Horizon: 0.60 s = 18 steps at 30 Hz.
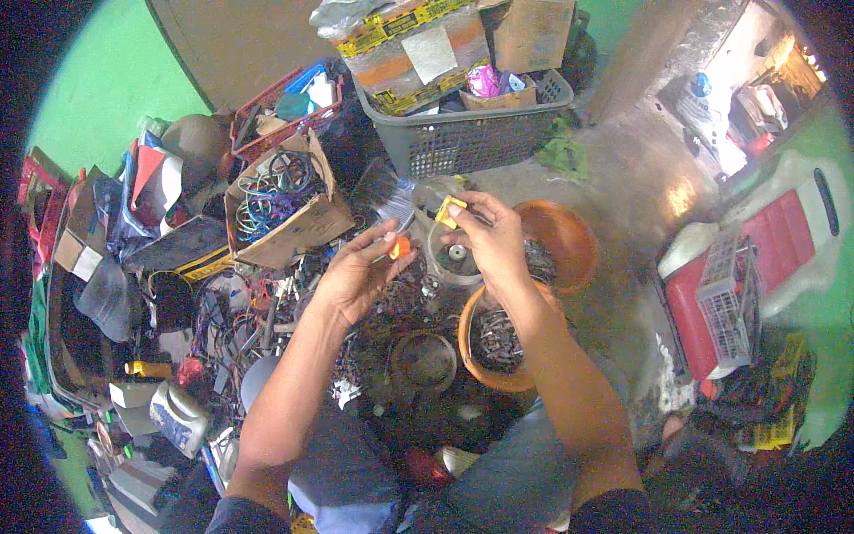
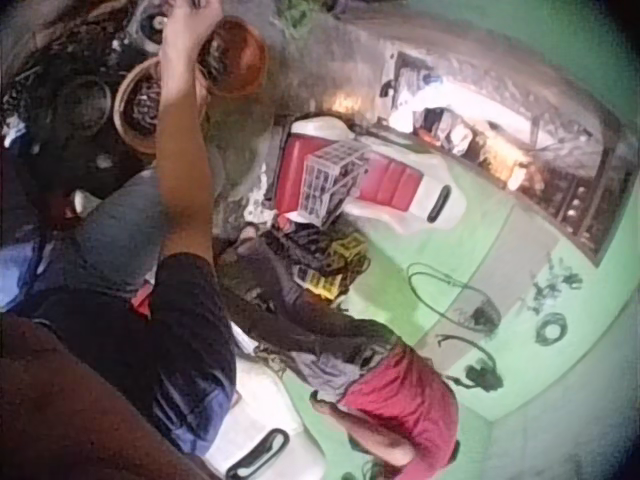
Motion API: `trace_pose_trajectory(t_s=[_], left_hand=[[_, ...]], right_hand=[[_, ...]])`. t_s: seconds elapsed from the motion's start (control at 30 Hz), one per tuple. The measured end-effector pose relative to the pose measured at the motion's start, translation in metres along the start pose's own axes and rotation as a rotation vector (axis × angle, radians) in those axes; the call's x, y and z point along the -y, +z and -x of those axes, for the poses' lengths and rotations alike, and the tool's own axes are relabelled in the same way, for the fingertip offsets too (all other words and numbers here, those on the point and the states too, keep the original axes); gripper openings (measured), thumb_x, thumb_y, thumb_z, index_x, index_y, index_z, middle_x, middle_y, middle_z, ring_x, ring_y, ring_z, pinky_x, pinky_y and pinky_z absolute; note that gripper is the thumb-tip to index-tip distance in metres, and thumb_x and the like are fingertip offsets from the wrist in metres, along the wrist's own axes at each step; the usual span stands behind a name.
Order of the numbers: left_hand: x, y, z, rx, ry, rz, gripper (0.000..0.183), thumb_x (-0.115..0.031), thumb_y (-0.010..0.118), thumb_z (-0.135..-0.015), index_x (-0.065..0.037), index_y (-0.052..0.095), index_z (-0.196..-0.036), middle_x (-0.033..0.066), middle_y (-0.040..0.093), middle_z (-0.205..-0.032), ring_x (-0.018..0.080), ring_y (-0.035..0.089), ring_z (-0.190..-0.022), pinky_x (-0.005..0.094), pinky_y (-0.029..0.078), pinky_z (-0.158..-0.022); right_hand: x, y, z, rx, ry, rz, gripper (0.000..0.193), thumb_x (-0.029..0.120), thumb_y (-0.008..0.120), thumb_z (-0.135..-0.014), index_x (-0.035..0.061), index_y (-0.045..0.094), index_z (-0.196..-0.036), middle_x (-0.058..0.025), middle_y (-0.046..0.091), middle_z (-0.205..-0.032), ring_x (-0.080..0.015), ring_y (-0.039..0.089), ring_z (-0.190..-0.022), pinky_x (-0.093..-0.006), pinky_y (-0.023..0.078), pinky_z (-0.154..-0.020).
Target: The person manipulates small mechanical components by hand, inserting a metal ring into a plastic housing.
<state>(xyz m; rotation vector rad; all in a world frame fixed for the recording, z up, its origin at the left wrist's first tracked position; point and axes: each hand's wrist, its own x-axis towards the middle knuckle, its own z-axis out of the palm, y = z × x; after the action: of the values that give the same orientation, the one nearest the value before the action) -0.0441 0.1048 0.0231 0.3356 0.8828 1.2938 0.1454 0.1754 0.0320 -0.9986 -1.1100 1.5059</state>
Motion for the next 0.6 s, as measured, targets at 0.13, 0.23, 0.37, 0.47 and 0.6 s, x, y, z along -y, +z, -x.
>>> trace_pose_trajectory(t_s=[0.13, 0.23, 0.37, 0.47, 0.6], left_hand=[[0.004, -0.005, -0.005, -0.032, 0.024, -0.018, 0.03, -0.015, 0.066, -0.096, 0.002, 0.06, -0.119, 0.0089, 0.064, -0.112, 0.0201, 0.063, -0.105, 0.0361, 0.055, -0.097], [0.003, -0.002, 0.001, -0.013, -0.004, -0.125, 0.027, -0.02, 0.072, -0.092, 0.0, 0.068, -0.11, 0.0056, 0.068, -0.101, 0.0165, 0.065, -0.1, 0.0315, 0.054, -0.09], [0.005, 0.004, 0.009, -0.029, 0.27, -0.757, 0.029, -0.03, 0.081, -0.082, -0.005, 0.076, -0.096, 0.0063, 0.073, -0.09, 0.0178, 0.066, -0.094, 0.0317, 0.049, -0.084], [0.001, 0.016, 0.023, -0.215, 0.634, -1.528, 0.027, -0.032, 0.083, -0.078, -0.012, 0.077, -0.097, 0.0061, 0.074, -0.09, 0.0213, 0.066, -0.093, 0.0377, 0.043, -0.086], [-0.001, 0.01, 0.021, -0.18, 0.55, -1.598, 0.03, -0.037, 0.084, -0.074, -0.019, 0.078, -0.097, 0.0054, 0.075, -0.09, 0.0264, 0.066, -0.095, 0.0444, 0.037, -0.086]], right_hand=[[-0.001, -0.009, 0.0, -0.025, 0.066, 0.013, 0.023, 0.007, 0.065, -0.095, -0.0053, 0.059, -0.113, -0.0146, 0.065, -0.104, -0.0183, 0.068, -0.081, -0.0301, 0.06, -0.064], [-0.002, -0.015, 0.001, -0.039, 0.137, -0.043, 0.021, 0.007, 0.064, -0.095, -0.0046, 0.058, -0.111, -0.0141, 0.065, -0.103, -0.0173, 0.066, -0.078, -0.03, 0.058, -0.061], [-0.015, -0.02, -0.003, 0.019, 0.133, 0.103, 0.022, 0.005, 0.065, -0.094, -0.0033, 0.057, -0.112, -0.0131, 0.066, -0.101, -0.0165, 0.067, -0.076, -0.0291, 0.058, -0.062], [-0.037, -0.035, -0.015, 0.116, 0.102, 0.311, 0.023, 0.002, 0.065, -0.093, -0.0028, 0.056, -0.113, -0.0131, 0.067, -0.098, -0.0171, 0.068, -0.077, -0.029, 0.058, -0.062], [-0.069, -0.05, -0.034, 0.102, 0.152, 0.458, 0.025, -0.001, 0.065, -0.09, -0.0039, 0.057, -0.114, -0.0152, 0.068, -0.101, -0.0201, 0.071, -0.082, -0.0304, 0.06, -0.063]])
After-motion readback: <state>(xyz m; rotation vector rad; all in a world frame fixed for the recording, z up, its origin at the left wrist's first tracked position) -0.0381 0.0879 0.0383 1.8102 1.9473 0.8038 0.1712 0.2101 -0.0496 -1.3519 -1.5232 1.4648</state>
